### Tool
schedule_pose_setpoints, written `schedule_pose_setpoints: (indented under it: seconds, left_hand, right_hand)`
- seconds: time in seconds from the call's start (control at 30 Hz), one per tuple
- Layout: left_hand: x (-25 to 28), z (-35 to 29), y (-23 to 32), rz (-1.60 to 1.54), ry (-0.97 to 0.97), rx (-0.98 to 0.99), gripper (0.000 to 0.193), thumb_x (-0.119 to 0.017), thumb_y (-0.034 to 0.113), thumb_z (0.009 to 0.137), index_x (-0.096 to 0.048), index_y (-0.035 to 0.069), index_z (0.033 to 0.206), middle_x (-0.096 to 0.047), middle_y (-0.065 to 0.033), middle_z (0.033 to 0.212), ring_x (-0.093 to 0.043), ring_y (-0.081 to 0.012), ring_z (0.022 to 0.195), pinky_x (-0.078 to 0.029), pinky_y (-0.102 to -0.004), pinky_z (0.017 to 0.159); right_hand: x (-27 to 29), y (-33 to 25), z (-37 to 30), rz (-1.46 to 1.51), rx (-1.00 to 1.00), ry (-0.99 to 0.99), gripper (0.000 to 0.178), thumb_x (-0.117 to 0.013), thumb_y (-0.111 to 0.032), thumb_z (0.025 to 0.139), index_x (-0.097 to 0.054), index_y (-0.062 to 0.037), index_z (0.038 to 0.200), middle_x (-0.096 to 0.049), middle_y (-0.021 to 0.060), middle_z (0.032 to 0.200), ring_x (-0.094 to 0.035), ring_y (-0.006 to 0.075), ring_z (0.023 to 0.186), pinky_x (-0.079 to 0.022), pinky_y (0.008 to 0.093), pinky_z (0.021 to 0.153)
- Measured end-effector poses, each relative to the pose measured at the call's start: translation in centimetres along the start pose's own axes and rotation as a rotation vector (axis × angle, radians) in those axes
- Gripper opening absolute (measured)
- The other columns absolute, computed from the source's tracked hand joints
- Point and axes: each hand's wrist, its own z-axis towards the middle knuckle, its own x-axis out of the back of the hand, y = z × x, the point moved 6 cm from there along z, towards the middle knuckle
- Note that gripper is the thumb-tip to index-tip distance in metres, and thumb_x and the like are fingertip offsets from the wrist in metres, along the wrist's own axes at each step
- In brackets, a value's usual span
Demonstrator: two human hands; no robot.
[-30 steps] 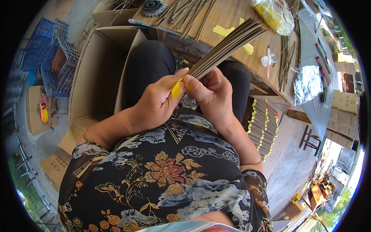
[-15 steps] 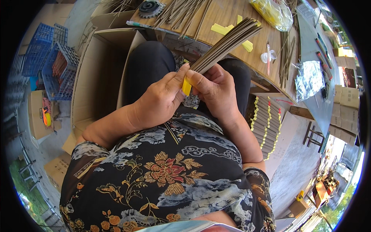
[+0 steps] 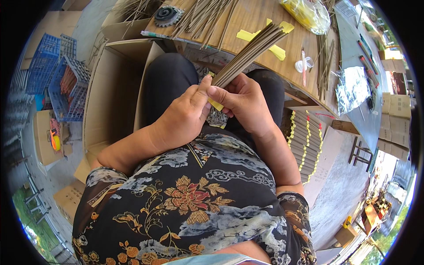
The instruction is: The person gathers thin wooden sticks into a bundle, aligns them, and secures the bundle with yellow tape. They then apply glue to the taped section using a small brush and continue to adjust the bundle.
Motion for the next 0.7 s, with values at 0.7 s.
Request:
schedule_pose_setpoints:
  seconds: [0.7]
  left_hand:
    - [-0.2,-0.8,-0.2,-0.794,-0.174,0.229,0.048,-0.035,0.023,0.095,-0.024,-0.004,0.134,-0.047,-0.0043,0.089,-0.041,-0.0061,0.064,-0.039,-0.0181,0.055]
  right_hand:
    - [0.2,-1.2,-0.6,-0.212,0.266,-0.173,0.027,-0.068,-0.009,0.074,-0.052,-0.0017,0.094,-0.063,0.0081,0.076,-0.060,0.0140,0.070,-0.047,0.0276,0.063]
